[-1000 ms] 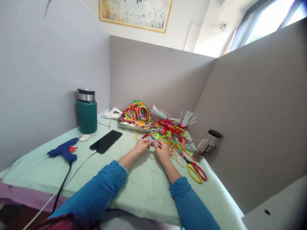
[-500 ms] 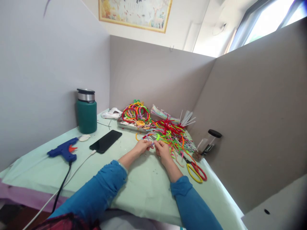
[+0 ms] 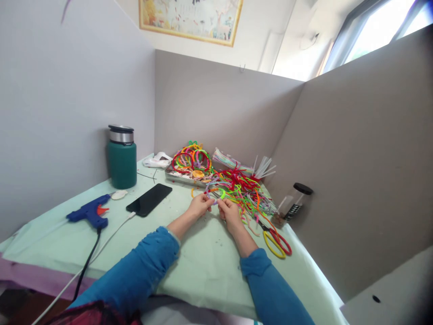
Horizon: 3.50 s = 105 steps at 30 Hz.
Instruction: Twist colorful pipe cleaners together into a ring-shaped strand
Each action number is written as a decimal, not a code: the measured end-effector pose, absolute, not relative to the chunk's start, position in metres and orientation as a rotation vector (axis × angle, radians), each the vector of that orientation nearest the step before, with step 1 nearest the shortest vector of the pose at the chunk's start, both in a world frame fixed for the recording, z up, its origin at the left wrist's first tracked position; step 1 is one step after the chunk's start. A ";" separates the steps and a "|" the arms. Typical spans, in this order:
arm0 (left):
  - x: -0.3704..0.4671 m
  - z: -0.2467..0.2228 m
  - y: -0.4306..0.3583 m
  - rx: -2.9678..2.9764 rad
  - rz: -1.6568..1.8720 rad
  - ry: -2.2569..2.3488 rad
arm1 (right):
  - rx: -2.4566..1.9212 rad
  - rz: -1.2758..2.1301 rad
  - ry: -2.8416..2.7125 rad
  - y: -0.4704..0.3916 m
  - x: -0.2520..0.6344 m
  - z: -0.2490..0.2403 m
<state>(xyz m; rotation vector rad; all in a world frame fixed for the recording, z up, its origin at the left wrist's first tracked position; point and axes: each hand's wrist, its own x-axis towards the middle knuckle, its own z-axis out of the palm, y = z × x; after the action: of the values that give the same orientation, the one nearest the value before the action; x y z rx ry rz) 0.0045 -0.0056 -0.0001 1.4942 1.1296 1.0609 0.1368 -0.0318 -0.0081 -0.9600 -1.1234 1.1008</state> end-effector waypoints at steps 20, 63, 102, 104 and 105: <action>0.004 -0.002 -0.002 1.497 1.083 1.122 | -0.954 1.127 -1.120 -0.032 0.136 -0.008; 0.000 0.000 0.002 1.683 1.197 0.978 | -1.155 0.606 -1.510 -0.019 0.141 -0.024; 0.001 0.001 -0.007 2.190 1.057 1.084 | -1.173 0.165 -1.606 -0.039 0.138 -0.010; 0.001 0.001 -0.007 2.170 1.062 1.073 | -1.179 0.157 -1.613 -0.039 0.138 -0.010; 0.001 0.000 -0.007 2.163 1.063 1.079 | -1.178 0.155 -1.617 -0.039 0.138 -0.010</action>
<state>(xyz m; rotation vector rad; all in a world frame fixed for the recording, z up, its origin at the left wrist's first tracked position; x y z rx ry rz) 0.0015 -0.0072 0.0003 2.1632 1.0787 1.0630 0.1377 -0.0391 -0.0099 -1.1783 -1.6172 0.1554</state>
